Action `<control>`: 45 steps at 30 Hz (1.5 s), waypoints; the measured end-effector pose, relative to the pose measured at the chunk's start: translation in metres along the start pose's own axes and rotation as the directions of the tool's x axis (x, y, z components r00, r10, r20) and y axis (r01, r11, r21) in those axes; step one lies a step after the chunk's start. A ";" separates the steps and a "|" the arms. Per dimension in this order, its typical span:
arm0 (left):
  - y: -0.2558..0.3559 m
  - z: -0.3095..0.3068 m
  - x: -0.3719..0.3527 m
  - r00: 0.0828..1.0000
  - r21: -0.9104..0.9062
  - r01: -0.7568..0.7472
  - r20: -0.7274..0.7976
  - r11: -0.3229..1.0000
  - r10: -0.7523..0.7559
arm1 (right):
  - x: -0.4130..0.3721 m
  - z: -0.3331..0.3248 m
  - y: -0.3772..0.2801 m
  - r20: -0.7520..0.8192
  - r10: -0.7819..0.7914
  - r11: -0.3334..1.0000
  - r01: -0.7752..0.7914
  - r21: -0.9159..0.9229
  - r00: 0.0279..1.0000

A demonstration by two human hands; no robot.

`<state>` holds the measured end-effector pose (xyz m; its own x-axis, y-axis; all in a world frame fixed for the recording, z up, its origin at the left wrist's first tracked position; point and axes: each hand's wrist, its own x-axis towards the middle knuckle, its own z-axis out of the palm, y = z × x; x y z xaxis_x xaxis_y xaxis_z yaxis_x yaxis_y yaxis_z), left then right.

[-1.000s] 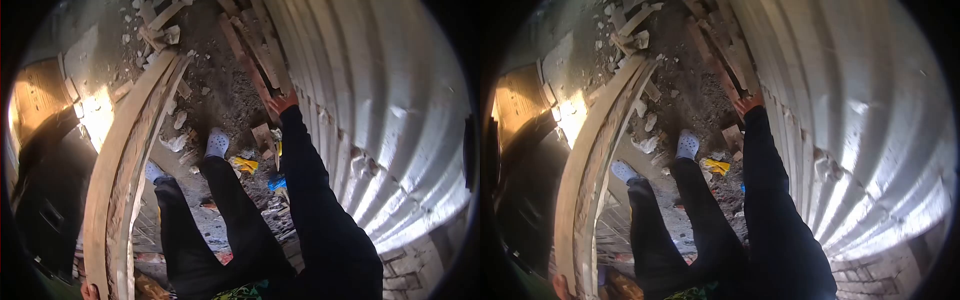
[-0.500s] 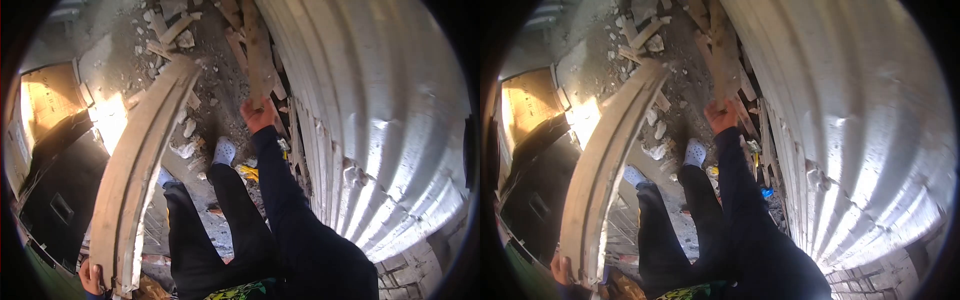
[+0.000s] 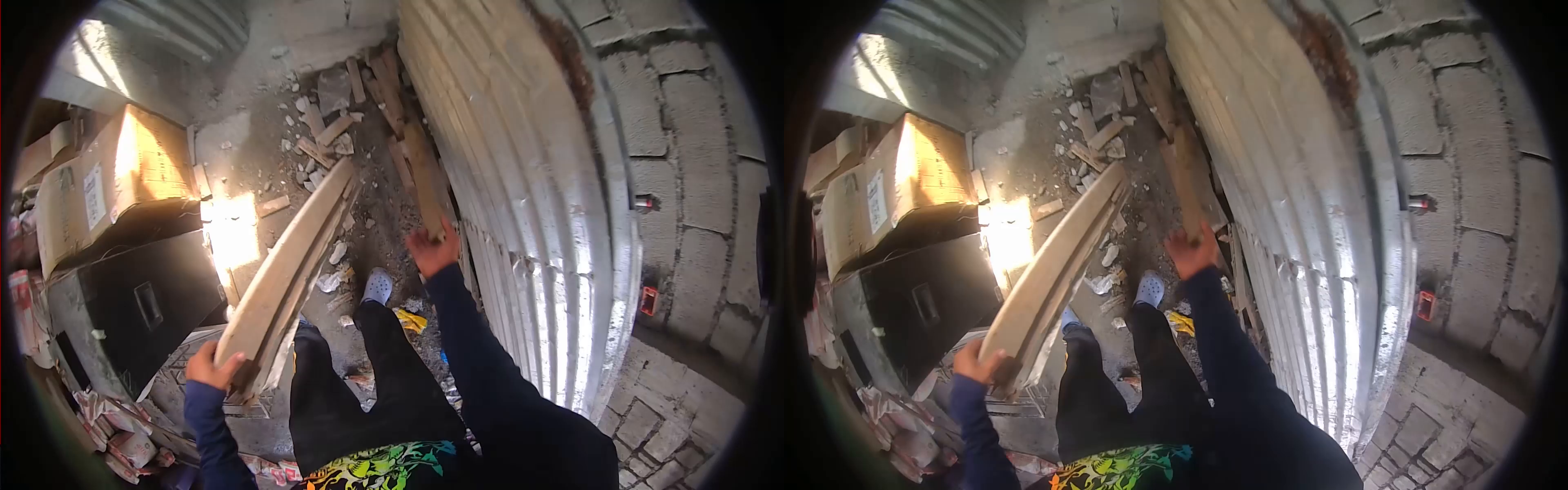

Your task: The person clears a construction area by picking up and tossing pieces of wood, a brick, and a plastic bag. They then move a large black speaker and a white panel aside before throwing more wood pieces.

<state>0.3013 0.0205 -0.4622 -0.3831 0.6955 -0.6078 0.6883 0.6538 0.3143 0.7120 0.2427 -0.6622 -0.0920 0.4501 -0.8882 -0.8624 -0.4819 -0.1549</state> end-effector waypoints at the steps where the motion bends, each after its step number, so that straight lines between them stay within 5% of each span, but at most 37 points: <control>1: -0.006 0.001 -0.005 0.998 -0.073 -0.065 -0.026 0.995 0.064 | -0.034 -0.008 0.001 -0.074 -0.025 0.999 0.023 -0.025 0.997; 3: -0.023 0.006 -0.007 0.989 -0.050 -0.147 -0.006 0.988 0.147 | -0.107 -0.021 0.004 -0.147 -0.159 0.974 0.131 -0.188 0.976; 6: -0.053 0.025 -0.014 0.977 -0.087 -0.212 -0.042 0.973 0.209 | -0.187 -0.097 0.001 -0.187 -0.072 0.980 0.035 -0.195 0.980; 10: -0.063 -0.005 -0.033 0.997 -0.090 -0.062 0.035 0.994 0.065 | -0.231 -0.145 0.032 -0.315 -0.110 0.944 0.000 -0.331 0.943; 13: -0.082 -0.041 -0.082 0.997 -0.132 0.016 0.078 0.991 -0.006 | -0.219 -0.214 0.057 -0.346 -0.037 0.898 -0.121 -0.423 0.938; 15: -0.093 -0.067 -0.130 0.990 -0.145 0.083 0.125 0.986 -0.065 | -0.204 -0.261 0.076 -0.509 -0.021 0.863 -0.242 -0.444 0.860; 18: -0.097 -0.083 -0.192 0.997 -0.047 -0.026 0.076 0.999 0.030 | -0.214 -0.285 0.102 -0.506 -0.169 0.670 -0.278 -0.688 0.846; 23: -0.105 -0.084 -0.244 0.986 -0.066 0.118 0.123 0.991 -0.109 | -0.225 -0.291 0.079 -0.632 -0.111 0.543 -0.485 -0.685 0.767; 25: -0.118 -0.075 -0.246 0.987 -0.036 0.121 0.114 0.992 -0.116 | -0.227 -0.286 0.060 -0.646 -0.022 0.246 -0.622 -0.743 0.763; 26: -0.122 -0.073 -0.246 0.986 0.032 0.127 0.104 0.991 -0.130 | -0.193 -0.322 0.055 -0.647 -0.018 0.244 -0.624 -0.742 0.762; 28: -0.130 -0.068 -0.246 0.981 0.108 0.160 0.092 0.981 -0.170 | -0.136 -0.370 0.069 -0.193 -0.463 -0.403 -0.399 -0.824 0.865; 35: -0.158 -0.058 -0.255 0.949 0.212 0.292 0.057 0.933 -0.310 | -0.200 -0.243 0.100 -0.058 -0.582 -0.131 -0.163 -0.978 0.811; 39: -0.146 -0.054 -0.255 0.944 0.239 0.282 0.107 0.929 -0.313 | -0.023 -0.335 0.093 -0.362 -0.684 0.142 -0.371 -0.918 0.634; 40: -0.142 -0.054 -0.254 0.952 0.285 0.237 0.124 0.929 -0.280 | -0.028 -0.327 0.098 -0.351 -0.677 0.129 -0.366 -0.922 0.646; 42: -0.138 -0.056 -0.254 0.958 0.325 0.196 0.138 0.925 -0.251 | -0.073 -0.290 0.085 -0.568 -0.120 0.302 -0.515 -0.802 0.814; 45: -0.136 -0.063 -0.257 0.979 0.346 0.115 0.118 0.931 -0.165 | -0.146 -0.250 0.115 -0.587 -0.227 0.369 -0.490 -0.790 0.777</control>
<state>0.2673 -0.2278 -0.3025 -0.4158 0.5380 -0.7333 0.8100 0.5856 -0.0296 0.7506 -0.0661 -0.6582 0.4162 0.0175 -0.9091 0.1205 -0.9921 0.0361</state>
